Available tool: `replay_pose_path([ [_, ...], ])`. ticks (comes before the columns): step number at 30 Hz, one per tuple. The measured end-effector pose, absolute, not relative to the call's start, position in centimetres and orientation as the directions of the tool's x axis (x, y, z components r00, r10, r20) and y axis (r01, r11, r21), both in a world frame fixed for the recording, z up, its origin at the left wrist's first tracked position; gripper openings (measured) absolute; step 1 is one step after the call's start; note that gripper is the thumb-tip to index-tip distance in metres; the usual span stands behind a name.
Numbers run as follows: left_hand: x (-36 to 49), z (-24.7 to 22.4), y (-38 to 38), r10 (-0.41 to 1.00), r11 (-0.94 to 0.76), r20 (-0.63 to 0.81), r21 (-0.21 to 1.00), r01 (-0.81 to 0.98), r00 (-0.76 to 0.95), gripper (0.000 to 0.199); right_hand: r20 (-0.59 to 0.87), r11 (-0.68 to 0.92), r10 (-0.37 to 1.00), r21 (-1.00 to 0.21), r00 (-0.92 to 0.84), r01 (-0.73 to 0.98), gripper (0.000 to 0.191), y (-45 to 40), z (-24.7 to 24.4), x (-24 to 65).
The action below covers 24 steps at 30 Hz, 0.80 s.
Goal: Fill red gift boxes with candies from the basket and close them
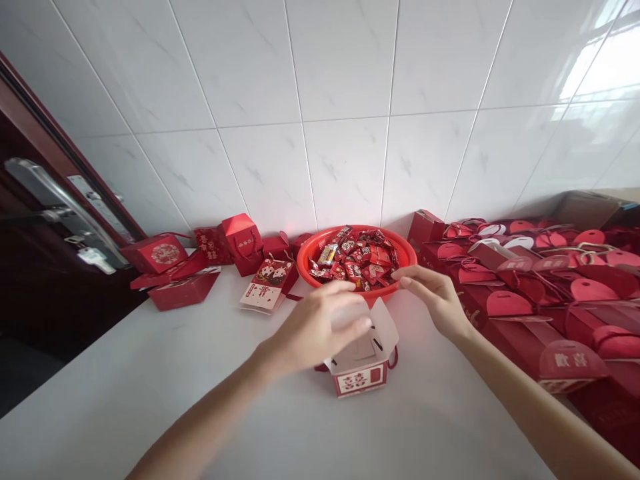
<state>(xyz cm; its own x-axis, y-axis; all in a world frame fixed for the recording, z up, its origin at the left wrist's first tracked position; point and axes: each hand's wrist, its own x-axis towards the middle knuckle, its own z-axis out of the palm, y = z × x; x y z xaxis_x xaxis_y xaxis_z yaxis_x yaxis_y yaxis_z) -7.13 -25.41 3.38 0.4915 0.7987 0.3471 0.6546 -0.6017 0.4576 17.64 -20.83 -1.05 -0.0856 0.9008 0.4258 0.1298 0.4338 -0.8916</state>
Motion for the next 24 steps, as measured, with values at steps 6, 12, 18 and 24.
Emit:
replay_pose_path([
  [6, -8.7, 6.4, -14.6, 0.889, -0.457, 0.240, 0.521, 0.720, 0.390, 0.029, 0.358, 0.352, 0.933, -0.931, 0.048, 0.100, 0.020, -12.9, 1.0, 15.5],
  [12, -8.6, 4.2, -4.6, 0.959, -0.272, 0.055, 0.463, 0.844, 0.279, 0.036, 0.293, 0.282, 0.950, -0.953, 0.105, 0.107, 0.009, -8.2, -0.4, 13.4],
  [18, -8.4, 0.6, -0.8, 0.964, -0.236, 0.026, 0.529, 0.815, 0.263, 0.074, 0.279, 0.271, 0.958, -0.957, 0.072, 0.098, 0.014, -8.0, -1.4, 13.6],
  [24, -9.0, -0.6, 0.4, 0.933, -0.225, -0.054, 0.684, 0.694, 0.355, 0.061, 0.253, 0.250, 0.966, -0.967, 0.049, 0.052, 0.020, -7.8, -1.5, 13.8],
])
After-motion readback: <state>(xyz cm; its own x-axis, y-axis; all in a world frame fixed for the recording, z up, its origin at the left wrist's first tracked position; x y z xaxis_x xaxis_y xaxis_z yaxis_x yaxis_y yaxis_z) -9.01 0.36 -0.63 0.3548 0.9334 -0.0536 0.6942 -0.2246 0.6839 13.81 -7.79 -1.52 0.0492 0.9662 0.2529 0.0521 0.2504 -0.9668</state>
